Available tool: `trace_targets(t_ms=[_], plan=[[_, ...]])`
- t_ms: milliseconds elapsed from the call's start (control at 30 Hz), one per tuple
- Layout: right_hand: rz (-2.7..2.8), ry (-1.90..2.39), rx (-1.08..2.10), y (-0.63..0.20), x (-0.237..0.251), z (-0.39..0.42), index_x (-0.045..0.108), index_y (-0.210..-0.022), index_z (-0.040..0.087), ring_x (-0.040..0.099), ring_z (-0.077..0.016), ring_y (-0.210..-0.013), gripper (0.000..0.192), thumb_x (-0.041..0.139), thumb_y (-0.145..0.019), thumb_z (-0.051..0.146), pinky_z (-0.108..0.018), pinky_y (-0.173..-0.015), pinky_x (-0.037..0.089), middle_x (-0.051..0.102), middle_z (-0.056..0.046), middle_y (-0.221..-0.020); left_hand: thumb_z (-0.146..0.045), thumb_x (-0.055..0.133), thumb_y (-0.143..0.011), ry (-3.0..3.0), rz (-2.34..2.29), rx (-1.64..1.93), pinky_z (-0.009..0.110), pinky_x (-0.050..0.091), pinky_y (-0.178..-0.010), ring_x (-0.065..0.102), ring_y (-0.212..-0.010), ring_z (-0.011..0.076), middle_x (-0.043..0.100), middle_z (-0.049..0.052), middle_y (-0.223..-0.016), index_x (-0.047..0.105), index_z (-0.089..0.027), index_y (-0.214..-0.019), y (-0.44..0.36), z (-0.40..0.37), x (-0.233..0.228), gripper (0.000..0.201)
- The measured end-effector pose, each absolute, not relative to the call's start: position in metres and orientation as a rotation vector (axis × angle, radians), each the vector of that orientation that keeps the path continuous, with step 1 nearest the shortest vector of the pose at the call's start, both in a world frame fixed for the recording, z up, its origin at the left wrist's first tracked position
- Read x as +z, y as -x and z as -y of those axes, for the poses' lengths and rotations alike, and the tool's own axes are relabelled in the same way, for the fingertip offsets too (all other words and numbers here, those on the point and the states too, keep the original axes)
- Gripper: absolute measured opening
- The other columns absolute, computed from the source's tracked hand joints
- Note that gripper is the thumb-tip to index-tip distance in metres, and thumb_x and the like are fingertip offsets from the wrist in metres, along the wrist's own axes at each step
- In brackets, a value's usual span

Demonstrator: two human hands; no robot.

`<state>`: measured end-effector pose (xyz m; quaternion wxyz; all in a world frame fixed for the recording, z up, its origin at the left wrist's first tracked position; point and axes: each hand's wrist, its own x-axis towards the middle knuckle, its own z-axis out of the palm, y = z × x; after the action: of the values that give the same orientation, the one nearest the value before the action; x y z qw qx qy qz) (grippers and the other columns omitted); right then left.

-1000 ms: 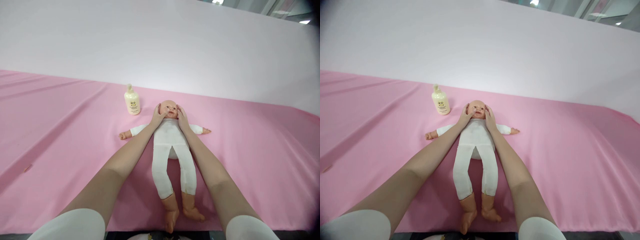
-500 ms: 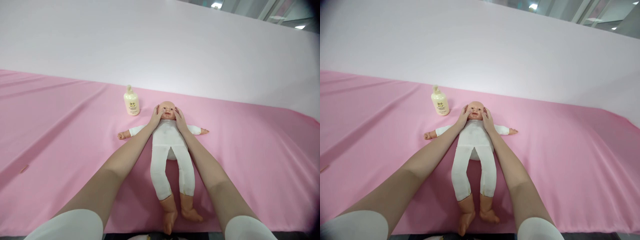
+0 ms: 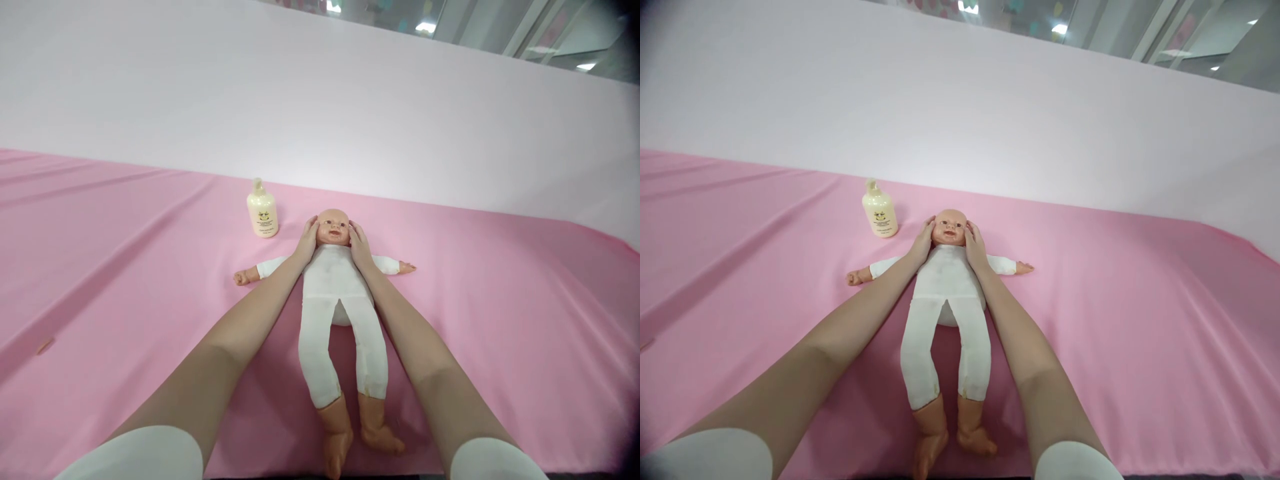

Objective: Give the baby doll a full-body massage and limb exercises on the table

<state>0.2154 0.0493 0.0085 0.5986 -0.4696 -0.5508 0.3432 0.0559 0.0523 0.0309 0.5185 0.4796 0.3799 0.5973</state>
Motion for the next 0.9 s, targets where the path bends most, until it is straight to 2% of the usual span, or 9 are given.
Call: trace_targets(t_ms=[133, 400, 533, 667, 767, 900], plan=[[1.28, 1.101, 0.776, -0.216, 0.007, -0.051, 0.055, -0.13, 0.023, 0.053, -0.0211, -0.13, 0.052, 0.044, -0.091, 0.054, -0.043, -0.115, 0.04, 0.057, -0.008, -0.14, -0.029, 0.043, -0.095, -1.068, -0.888, 1.445, 0.035, 0.034, -0.118, 0.047, -0.138, 0.02, 0.055, 0.01, -0.144, 0.052, -0.018, -0.128, -0.055, -0.049, 0.035, 0.036], [1.295, 1.13, 0.808, -0.218, 0.019, -0.041, 0.054, -0.131, 0.024, 0.051, -0.0212, -0.132, 0.05, 0.045, -0.09, 0.052, -0.043, -0.115, 0.04, 0.056, -0.007, -0.142, -0.037, 0.058, -0.088, -1.105, -0.882, 1.466, 0.036, 0.036, -0.117, 0.046, -0.14, 0.0242, 0.048, 0.012, -0.149, 0.048, -0.018, -0.133, -0.061, -0.057, 0.027, 0.05], [1.311, 1.137, 0.804, -0.221, 0.016, -0.045, 0.052, -0.133, 0.023, 0.053, -0.0193, -0.13, 0.049, 0.045, -0.09, 0.045, -0.043, -0.116, 0.04, 0.057, -0.007, -0.141, -0.037, 0.049, -0.093, -1.086, -0.865, 1.472, 0.036, 0.039, -0.115, 0.049, -0.137, 0.0226, 0.049, 0.014, -0.148, 0.048, -0.016, -0.133, -0.062, -0.063, 0.022, 0.045], [1.291, 1.138, 0.809, -0.22, 0.019, -0.042, 0.055, -0.131, 0.023, 0.05, -0.0214, -0.135, 0.053, 0.046, -0.09, 0.054, -0.044, -0.117, 0.038, 0.054, -0.008, -0.144, -0.04, 0.042, -0.096, -1.116, -0.847, 1.475, 0.037, 0.04, -0.115, 0.052, -0.134, 0.0212, 0.053, 0.013, -0.145, 0.049, -0.016, -0.132, -0.061, -0.066, 0.017, 0.043], [1.278, 1.134, 0.837, -0.217, 0.023, -0.036, 0.054, -0.133, 0.022, 0.048, -0.0228, -0.137, 0.061, 0.054, -0.085, 0.06, -0.042, -0.118, 0.038, 0.054, -0.009, -0.145, -0.045, 0.054, -0.09, -1.173, -0.883, 1.467, 0.037, 0.038, -0.116, 0.047, -0.139, 0.0233, 0.047, 0.014, -0.15, 0.045, -0.017, -0.136, -0.06, -0.066, 0.015, 0.055], [1.3, 1.104, 0.891, -0.215, 0.029, -0.031, 0.048, -0.137, 0.021, 0.052, -0.0239, -0.134, 0.073, 0.062, -0.08, 0.063, -0.041, -0.116, 0.041, 0.053, -0.012, -0.145, -0.043, 0.076, -0.073, -1.293, -0.934, 1.435, 0.038, 0.035, -0.118, 0.039, -0.144, 0.028, 0.038, 0.017, -0.155, 0.039, -0.015, -0.143, -0.058, -0.064, 0.016, 0.084]])
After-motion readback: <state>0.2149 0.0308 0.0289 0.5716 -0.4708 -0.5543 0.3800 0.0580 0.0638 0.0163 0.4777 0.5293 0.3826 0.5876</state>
